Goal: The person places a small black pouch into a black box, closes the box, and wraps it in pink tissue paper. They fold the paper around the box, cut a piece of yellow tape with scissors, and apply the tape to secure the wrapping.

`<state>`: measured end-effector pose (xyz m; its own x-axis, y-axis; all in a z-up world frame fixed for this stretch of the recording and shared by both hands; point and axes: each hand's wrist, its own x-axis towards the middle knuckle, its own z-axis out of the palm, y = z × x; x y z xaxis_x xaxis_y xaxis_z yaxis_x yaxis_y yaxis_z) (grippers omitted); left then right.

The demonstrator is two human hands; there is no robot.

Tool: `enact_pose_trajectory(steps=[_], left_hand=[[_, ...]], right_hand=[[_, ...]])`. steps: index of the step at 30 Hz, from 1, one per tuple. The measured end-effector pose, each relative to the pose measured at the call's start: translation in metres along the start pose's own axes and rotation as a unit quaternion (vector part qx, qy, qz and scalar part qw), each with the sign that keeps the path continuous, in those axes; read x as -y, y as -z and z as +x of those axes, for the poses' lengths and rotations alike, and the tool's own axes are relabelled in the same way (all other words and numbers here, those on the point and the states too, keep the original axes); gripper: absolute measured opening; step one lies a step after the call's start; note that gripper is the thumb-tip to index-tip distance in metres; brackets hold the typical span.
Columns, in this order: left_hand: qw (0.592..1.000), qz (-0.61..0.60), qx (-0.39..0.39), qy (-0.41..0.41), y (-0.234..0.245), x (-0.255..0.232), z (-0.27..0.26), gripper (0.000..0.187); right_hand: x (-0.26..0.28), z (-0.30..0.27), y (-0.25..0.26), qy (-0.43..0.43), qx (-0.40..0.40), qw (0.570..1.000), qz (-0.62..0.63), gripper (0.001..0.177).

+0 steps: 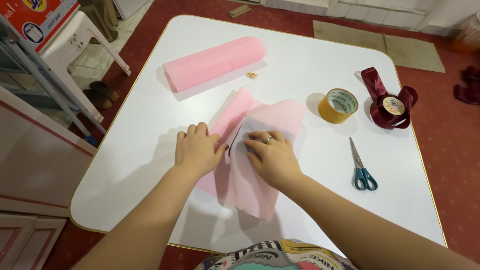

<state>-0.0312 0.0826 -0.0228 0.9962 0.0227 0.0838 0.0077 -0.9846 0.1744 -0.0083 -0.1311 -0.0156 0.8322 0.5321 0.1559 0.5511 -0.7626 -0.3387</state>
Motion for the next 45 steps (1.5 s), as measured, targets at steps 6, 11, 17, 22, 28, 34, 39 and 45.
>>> enact_pose_trajectory(steps=[6, 11, 17, 22, 28, 34, 39, 45], left_hand=[[0.999, 0.006, 0.023, 0.039, -0.011, 0.007, 0.005, 0.044], [0.998, -0.019, -0.008, 0.061, -0.021, 0.02, 0.011, 0.031], [0.979, -0.135, -0.003, 0.152, -0.02, 0.033, 0.019, 0.045], [0.982, -0.124, -0.011, 0.141, -0.008, 0.022, 0.021, 0.045], [0.985, -0.043, 0.063, 0.152, 0.007, 0.018, 0.023, 0.082], [0.989, 0.054, -0.086, 0.11, -0.006, 0.039, 0.032, 0.029], [0.987, 0.029, -0.109, 0.116, 0.004, 0.045, 0.045, 0.044], [0.992, 0.025, -0.036, 0.12, 0.035, 0.019, 0.038, 0.076]], right_hand=[[-0.003, -0.001, -0.005, 0.032, 0.016, 0.999, 0.003, 0.048], [-0.005, -0.002, -0.014, 0.082, -0.007, 0.995, -0.064, 0.061], [-0.003, 0.007, -0.009, -0.022, 0.081, 0.995, -0.061, 0.06], [-0.005, 0.016, -0.008, 0.035, 0.056, 0.996, -0.053, 0.057], [-0.008, 0.016, -0.013, 0.035, 0.06, 0.997, -0.029, 0.058], [-0.008, 0.016, -0.011, 0.027, 0.069, 0.997, -0.018, 0.058], [-0.007, 0.018, -0.008, 0.025, 0.075, 0.997, -0.019, 0.056], [-0.009, 0.019, -0.002, 0.042, 0.07, 0.996, -0.024, 0.051]])
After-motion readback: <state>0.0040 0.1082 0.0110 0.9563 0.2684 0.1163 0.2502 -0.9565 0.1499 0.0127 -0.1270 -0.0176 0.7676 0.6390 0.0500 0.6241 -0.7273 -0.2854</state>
